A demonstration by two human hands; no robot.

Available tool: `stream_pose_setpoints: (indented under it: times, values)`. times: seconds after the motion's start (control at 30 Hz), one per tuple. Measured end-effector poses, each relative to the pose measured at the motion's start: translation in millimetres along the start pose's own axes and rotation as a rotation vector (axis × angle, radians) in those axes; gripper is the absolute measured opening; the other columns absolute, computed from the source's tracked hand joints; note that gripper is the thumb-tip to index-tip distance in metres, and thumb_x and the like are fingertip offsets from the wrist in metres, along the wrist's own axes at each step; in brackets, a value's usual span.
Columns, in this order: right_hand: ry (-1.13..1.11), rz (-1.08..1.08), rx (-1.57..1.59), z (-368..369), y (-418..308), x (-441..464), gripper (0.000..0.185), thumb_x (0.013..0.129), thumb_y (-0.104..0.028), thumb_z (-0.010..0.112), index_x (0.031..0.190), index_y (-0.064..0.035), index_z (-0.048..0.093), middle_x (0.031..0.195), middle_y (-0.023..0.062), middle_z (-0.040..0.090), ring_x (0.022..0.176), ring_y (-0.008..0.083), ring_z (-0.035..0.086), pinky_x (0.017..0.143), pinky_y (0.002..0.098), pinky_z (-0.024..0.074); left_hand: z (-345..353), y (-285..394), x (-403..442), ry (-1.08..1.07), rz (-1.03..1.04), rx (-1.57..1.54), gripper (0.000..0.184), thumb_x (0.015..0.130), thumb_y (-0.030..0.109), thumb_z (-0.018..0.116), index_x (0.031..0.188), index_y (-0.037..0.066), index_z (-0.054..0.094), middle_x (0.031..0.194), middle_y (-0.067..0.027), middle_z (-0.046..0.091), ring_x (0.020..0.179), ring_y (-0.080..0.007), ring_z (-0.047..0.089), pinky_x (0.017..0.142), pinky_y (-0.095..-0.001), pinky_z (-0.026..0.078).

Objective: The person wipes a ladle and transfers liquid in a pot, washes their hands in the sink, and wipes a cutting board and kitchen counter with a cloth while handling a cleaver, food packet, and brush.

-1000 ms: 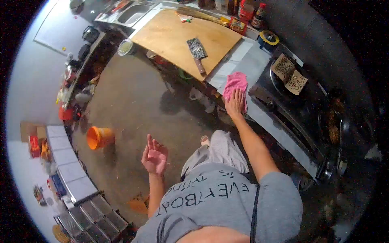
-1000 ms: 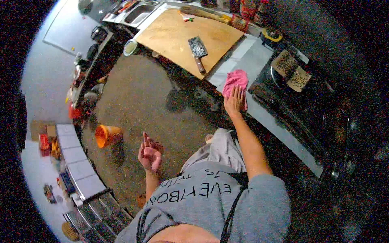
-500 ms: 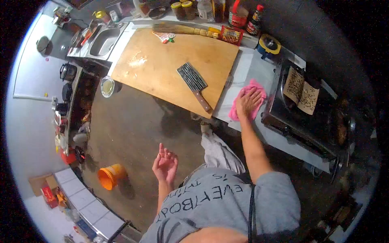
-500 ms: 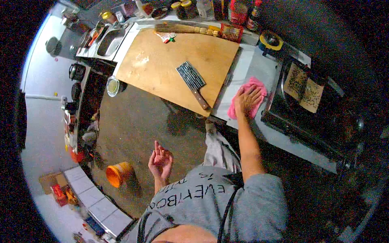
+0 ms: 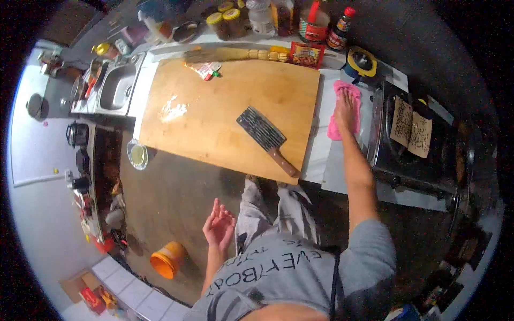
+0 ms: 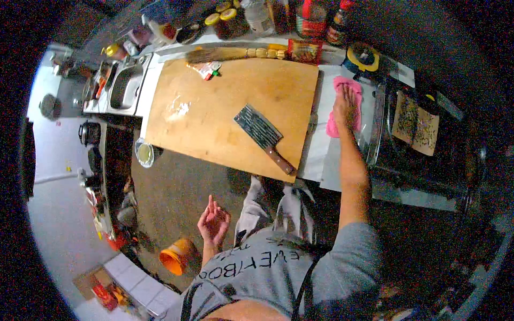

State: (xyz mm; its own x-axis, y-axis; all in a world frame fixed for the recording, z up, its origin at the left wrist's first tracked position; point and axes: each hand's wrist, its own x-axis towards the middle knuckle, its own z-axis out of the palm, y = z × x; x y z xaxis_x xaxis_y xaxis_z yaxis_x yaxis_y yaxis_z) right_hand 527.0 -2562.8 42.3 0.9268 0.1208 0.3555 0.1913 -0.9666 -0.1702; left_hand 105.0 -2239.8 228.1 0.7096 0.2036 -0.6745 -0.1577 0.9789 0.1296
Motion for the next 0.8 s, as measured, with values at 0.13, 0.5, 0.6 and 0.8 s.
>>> stream_pose_setpoints:
  times: [0.13,0.5,0.6,0.8]
  values:
    - [-0.028,-0.216,-0.082,16,-6,38,0.042,0.09,-0.016,0.041,0.129,-0.0014,0.041,0.135,0.0128,0.042,0.128,0.0306,0.033,0.108,0.0411,0.0206,21,15,29,-0.027,-0.073,0.101,0.044,0.083,0.016,0.051,0.126,0.01,0.048,0.102,-0.0084,0.063,0.09,-0.0199,0.057,0.085,-0.0331,0.043]
    - [-0.269,-0.181,-0.103,29,-22,9,0.043,0.086,-0.01,0.044,0.128,-0.0034,0.042,0.131,0.0155,0.045,0.124,0.0271,0.039,0.106,0.0387,0.0247,42,52,68,0.025,-0.206,0.239,0.048,0.082,0.018,0.053,0.128,0.011,0.045,0.102,-0.0078,0.063,0.089,-0.0196,0.058,0.085,-0.0344,0.044]
    - [-0.31,-0.151,0.056,-8,-33,-53,0.042,0.085,-0.008,0.043,0.127,-0.0038,0.043,0.129,0.0175,0.047,0.122,0.0286,0.042,0.105,0.0387,0.0276,54,58,78,0.007,-0.246,0.287,0.048,0.081,0.019,0.055,0.128,0.011,0.046,0.101,-0.0075,0.063,0.089,-0.0194,0.058,0.085,-0.034,0.044]
    - [-0.373,-0.102,0.095,1,-26,-27,0.042,0.085,-0.015,0.044,0.127,-0.0045,0.045,0.129,0.0126,0.048,0.123,0.0277,0.041,0.104,0.0415,0.0256,58,65,90,0.026,-0.263,0.342,0.05,0.079,0.019,0.056,0.128,0.011,0.046,0.1,-0.0066,0.063,0.087,-0.019,0.058,0.085,-0.0336,0.044]
